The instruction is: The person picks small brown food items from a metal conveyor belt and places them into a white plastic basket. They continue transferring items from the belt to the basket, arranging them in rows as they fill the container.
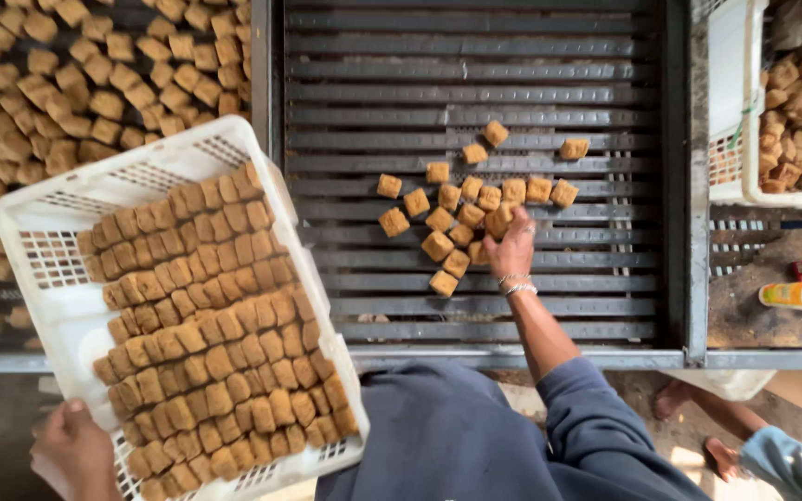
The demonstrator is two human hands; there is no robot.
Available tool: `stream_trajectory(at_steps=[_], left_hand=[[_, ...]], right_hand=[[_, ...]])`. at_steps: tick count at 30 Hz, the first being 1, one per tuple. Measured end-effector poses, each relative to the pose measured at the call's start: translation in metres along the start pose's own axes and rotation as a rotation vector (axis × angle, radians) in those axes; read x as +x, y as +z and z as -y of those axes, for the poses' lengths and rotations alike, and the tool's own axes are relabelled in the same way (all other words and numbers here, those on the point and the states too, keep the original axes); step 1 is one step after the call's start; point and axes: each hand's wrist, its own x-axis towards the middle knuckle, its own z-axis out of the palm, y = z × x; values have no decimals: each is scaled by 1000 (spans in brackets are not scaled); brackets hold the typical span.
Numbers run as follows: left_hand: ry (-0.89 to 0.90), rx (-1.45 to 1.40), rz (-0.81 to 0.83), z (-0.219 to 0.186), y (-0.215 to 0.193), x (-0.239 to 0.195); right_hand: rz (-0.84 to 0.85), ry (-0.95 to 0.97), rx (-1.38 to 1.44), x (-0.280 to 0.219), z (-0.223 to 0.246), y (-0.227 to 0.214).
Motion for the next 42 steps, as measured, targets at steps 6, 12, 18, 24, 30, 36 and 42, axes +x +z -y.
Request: stream_trajectory(at_steps=[6,12,18,24,30,36,42], left_hand=[[-160,-91,0,-53,-8,-50],[-251,-231,28,-83,-11,-88],[-220,-261,27,-87,-17,-91],[-273,-280,47,-95,-17,-90],[-217,-265,27,-105,-20,-89],[-206,-246,34,-112,-24,-89],[-179,-255,15,-117,-29,-89]], right_hand=[[72,248,270,-11,3,-27],[72,80,95,-61,11,-4],[-73,5,56,-67,4,5],[125,213,-71,-69,17,11],[144,185,-93,-57,24,6],[31,-55,263,-46,35,-7],[245,-436,332,-34,55,1]])
